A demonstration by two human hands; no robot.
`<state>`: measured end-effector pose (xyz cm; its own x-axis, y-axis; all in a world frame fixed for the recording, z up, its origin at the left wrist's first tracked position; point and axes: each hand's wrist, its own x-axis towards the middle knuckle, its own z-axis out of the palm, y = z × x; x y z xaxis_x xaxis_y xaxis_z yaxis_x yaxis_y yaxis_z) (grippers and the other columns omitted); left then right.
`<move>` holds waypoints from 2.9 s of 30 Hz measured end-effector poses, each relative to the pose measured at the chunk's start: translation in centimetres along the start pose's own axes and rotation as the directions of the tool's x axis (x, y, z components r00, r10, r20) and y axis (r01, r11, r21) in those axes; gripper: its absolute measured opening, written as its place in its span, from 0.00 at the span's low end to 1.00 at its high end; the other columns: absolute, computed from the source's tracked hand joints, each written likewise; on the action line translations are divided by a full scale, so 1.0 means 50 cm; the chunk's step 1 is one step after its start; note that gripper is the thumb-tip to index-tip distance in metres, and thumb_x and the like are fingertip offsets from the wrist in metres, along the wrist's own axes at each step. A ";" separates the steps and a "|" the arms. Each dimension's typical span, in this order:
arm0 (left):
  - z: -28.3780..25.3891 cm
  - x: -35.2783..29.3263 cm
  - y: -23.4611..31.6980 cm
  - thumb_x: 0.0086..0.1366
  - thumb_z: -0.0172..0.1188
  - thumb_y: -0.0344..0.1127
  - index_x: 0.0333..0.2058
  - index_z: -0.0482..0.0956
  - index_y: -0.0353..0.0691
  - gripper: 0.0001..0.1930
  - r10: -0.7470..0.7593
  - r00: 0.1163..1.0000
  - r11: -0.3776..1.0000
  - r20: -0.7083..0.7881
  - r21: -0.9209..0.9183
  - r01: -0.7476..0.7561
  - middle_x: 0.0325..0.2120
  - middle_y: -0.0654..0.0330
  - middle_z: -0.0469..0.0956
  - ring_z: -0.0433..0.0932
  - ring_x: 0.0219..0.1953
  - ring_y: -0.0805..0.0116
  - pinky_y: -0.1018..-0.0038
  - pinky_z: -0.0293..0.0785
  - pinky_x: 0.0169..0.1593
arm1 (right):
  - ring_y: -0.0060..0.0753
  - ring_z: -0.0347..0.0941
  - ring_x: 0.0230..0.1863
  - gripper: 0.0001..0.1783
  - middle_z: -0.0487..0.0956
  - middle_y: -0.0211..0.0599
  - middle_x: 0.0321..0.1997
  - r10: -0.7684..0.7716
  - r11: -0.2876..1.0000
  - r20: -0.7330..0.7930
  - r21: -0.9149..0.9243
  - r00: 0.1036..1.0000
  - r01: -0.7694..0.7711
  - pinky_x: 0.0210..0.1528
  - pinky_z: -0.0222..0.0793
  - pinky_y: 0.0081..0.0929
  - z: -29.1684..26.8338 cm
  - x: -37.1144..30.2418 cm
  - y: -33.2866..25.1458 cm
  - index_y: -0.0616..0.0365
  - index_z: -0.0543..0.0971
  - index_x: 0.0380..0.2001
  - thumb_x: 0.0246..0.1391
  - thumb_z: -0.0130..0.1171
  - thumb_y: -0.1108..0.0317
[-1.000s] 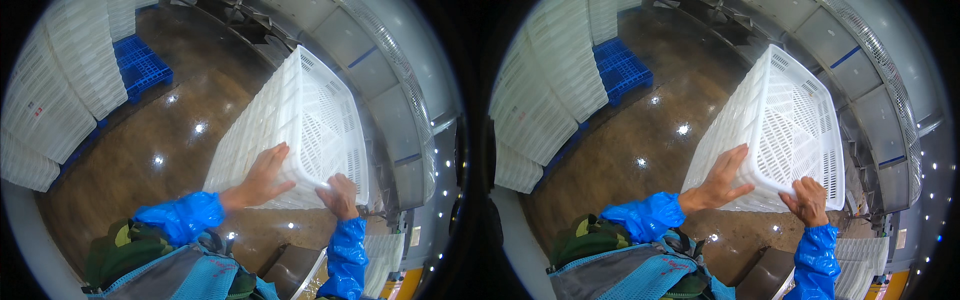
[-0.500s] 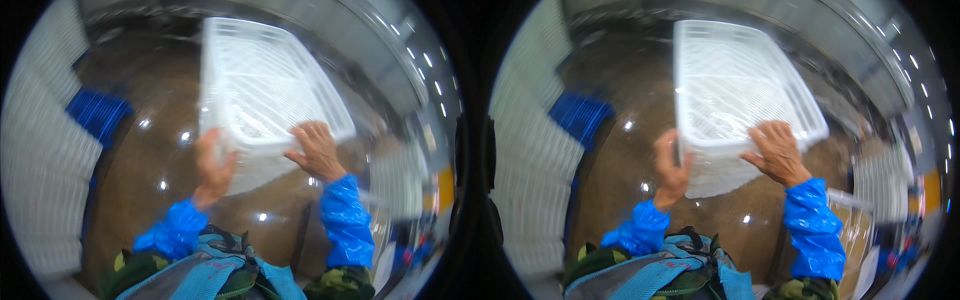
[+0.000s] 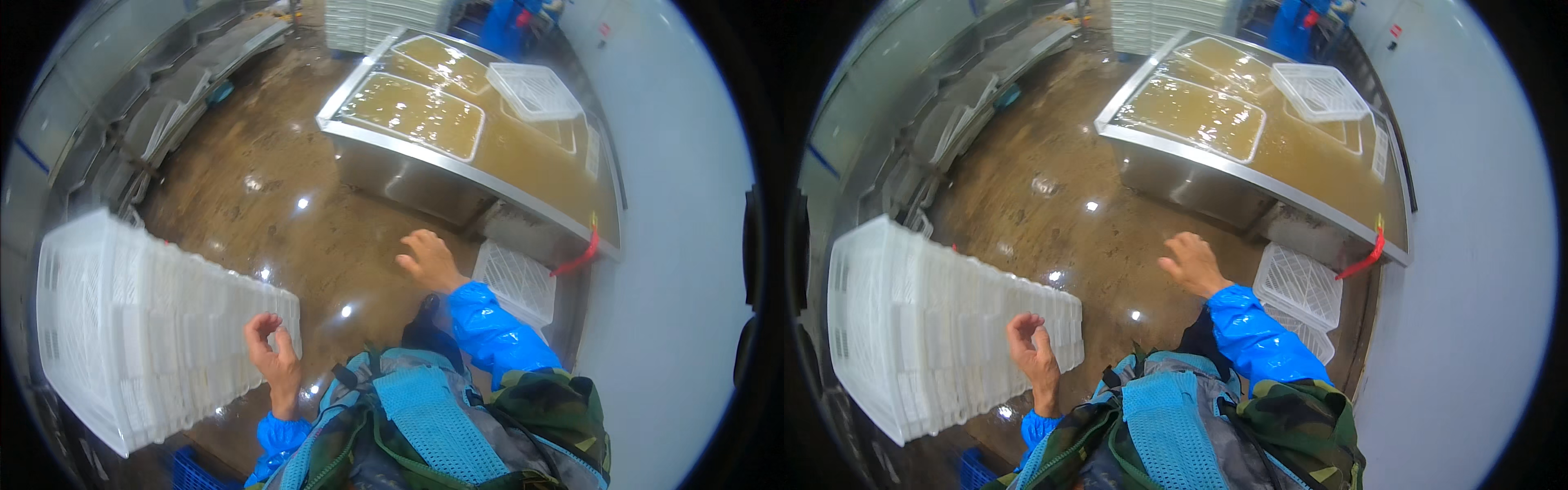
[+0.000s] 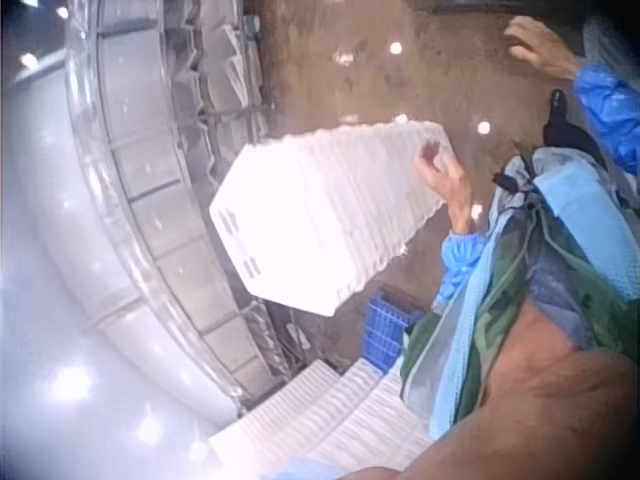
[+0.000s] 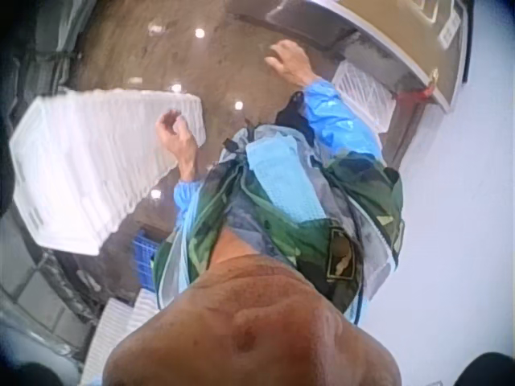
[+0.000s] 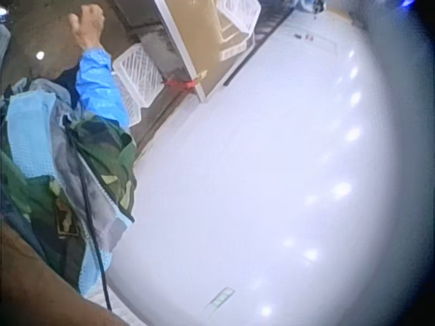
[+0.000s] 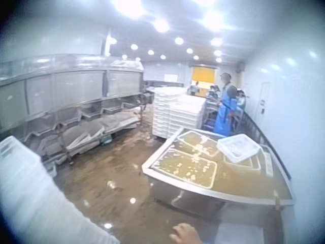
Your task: The person repeatedly picks up white plastic baskets, dips them into a large water tank, and scrubs them with a yellow sponge. The person then places the cleaned baskets onto a stack on the floor. The task is performed continuously throughout the clip.
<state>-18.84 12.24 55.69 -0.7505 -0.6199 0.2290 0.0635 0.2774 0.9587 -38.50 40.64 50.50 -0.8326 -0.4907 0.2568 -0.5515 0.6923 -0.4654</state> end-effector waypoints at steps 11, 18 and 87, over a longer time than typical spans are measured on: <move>0.488 0.071 0.055 0.58 0.56 0.23 0.43 0.71 0.35 0.13 -0.027 0.901 0.982 0.434 0.181 -0.058 0.33 0.57 0.73 0.75 0.36 0.68 0.72 0.72 0.43 | 0.52 0.70 0.48 0.20 0.75 0.49 0.44 0.533 0.845 -0.131 0.042 0.836 -0.532 0.49 0.66 0.44 -0.169 -0.200 0.534 0.62 0.78 0.40 0.51 0.63 0.58; 0.738 0.156 0.099 0.56 0.56 0.23 0.44 0.72 0.33 0.15 -0.041 0.828 0.960 0.559 0.251 -0.122 0.36 0.53 0.74 0.77 0.36 0.62 0.69 0.74 0.42 | 0.53 0.70 0.47 0.18 0.76 0.47 0.41 0.573 0.819 -0.141 0.075 0.807 -0.568 0.47 0.67 0.44 -0.277 -0.113 0.747 0.60 0.78 0.39 0.51 0.63 0.57; 1.059 0.432 -0.112 0.57 0.55 0.26 0.44 0.71 0.33 0.15 -0.227 0.671 0.951 0.706 0.308 -0.003 0.39 0.53 0.73 0.74 0.34 0.63 0.69 0.73 0.40 | 0.40 0.73 0.41 0.12 0.81 0.36 0.35 0.617 0.658 0.202 -0.662 0.760 -0.358 0.45 0.58 0.40 -0.751 0.084 1.028 0.51 0.79 0.33 0.52 0.62 0.56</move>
<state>-70.26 36.15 46.33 -0.9824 0.0389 -0.1825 -0.1402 0.4919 0.8593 -72.24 94.03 59.49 -0.9634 -0.0526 -0.2628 -0.0981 0.9818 0.1629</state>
